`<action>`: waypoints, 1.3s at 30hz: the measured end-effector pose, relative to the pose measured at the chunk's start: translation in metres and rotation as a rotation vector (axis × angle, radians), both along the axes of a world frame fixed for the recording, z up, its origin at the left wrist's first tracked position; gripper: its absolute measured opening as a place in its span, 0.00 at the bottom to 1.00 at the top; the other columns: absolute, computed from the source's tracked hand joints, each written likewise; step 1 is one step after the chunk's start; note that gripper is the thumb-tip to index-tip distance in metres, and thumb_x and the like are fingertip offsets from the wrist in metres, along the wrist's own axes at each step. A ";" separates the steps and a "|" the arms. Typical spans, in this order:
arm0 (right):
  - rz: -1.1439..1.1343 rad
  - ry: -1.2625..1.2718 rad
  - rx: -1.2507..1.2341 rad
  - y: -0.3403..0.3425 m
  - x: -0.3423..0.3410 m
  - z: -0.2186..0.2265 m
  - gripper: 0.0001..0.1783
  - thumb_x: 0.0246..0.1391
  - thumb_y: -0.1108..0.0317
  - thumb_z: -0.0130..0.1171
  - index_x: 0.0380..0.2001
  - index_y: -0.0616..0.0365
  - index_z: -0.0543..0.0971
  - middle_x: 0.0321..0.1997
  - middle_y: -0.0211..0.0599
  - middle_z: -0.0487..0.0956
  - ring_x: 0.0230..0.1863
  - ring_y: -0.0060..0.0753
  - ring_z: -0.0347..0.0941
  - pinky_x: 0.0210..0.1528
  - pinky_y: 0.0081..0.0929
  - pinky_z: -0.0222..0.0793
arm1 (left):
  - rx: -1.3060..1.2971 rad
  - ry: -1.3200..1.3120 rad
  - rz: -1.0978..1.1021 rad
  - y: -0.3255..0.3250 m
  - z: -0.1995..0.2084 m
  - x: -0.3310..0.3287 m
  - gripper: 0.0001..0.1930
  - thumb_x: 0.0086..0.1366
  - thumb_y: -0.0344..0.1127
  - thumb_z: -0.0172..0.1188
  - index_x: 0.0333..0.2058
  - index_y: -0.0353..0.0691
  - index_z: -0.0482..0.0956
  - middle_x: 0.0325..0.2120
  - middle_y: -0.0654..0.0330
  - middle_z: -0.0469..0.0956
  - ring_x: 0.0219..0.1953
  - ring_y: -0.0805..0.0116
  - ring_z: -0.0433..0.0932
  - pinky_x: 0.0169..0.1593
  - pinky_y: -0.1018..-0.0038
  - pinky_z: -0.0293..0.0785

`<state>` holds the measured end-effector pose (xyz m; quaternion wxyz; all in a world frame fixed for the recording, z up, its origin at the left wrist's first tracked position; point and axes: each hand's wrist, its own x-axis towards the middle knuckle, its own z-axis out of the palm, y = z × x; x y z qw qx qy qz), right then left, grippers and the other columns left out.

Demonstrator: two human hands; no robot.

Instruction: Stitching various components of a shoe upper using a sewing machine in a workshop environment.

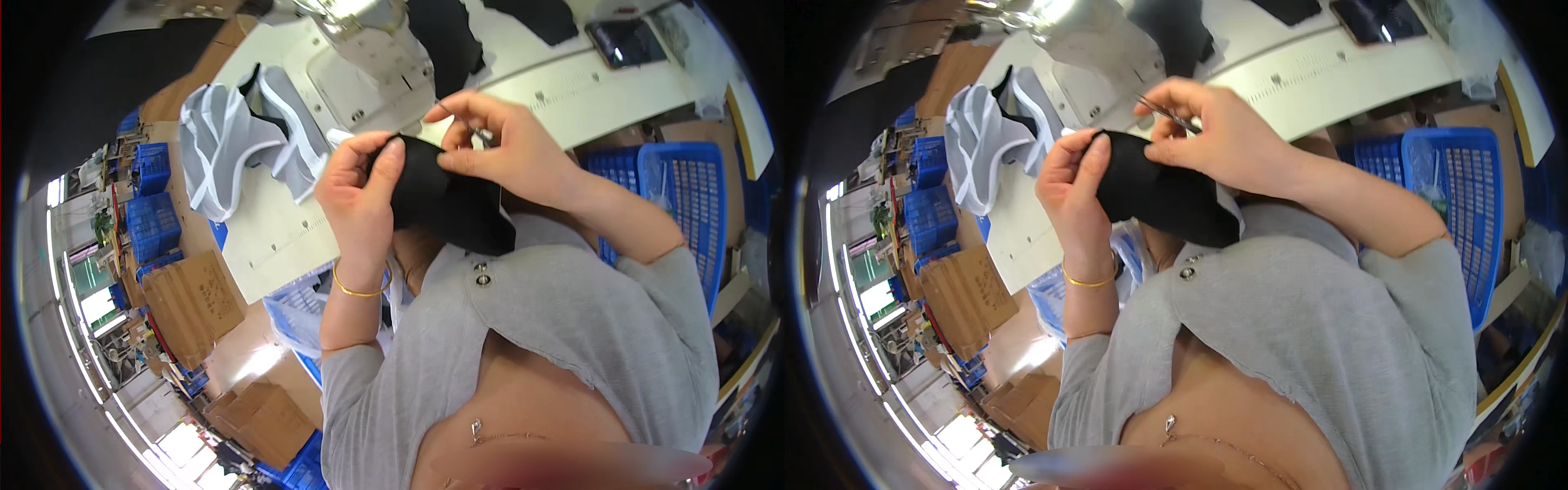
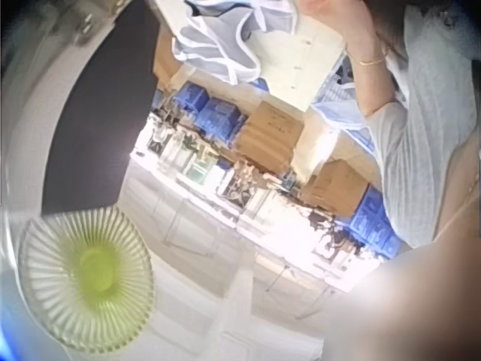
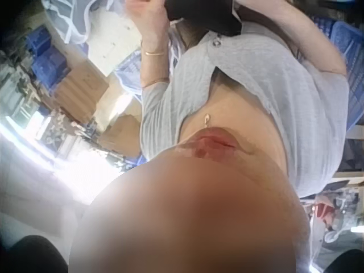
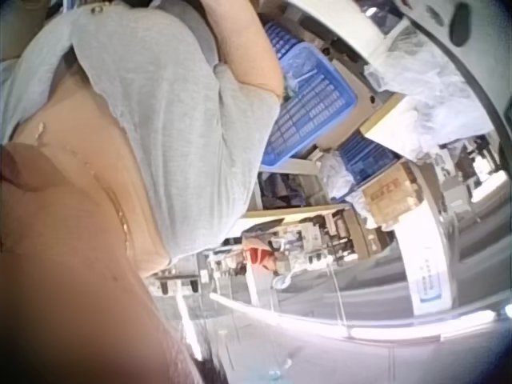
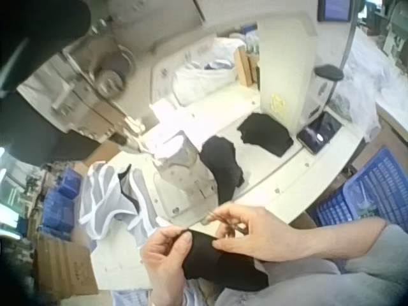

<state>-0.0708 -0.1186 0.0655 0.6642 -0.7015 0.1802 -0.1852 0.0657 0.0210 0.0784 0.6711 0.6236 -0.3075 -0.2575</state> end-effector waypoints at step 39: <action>-0.197 -0.259 0.095 -0.020 0.077 0.036 0.14 0.59 0.66 0.62 0.24 0.65 0.77 0.18 0.16 0.65 0.23 0.09 0.53 0.23 0.17 0.50 | 0.301 0.133 -0.358 -0.098 0.086 0.146 0.13 0.56 0.23 0.63 0.42 0.33 0.80 0.36 0.57 0.83 0.35 0.68 0.83 0.41 0.77 0.79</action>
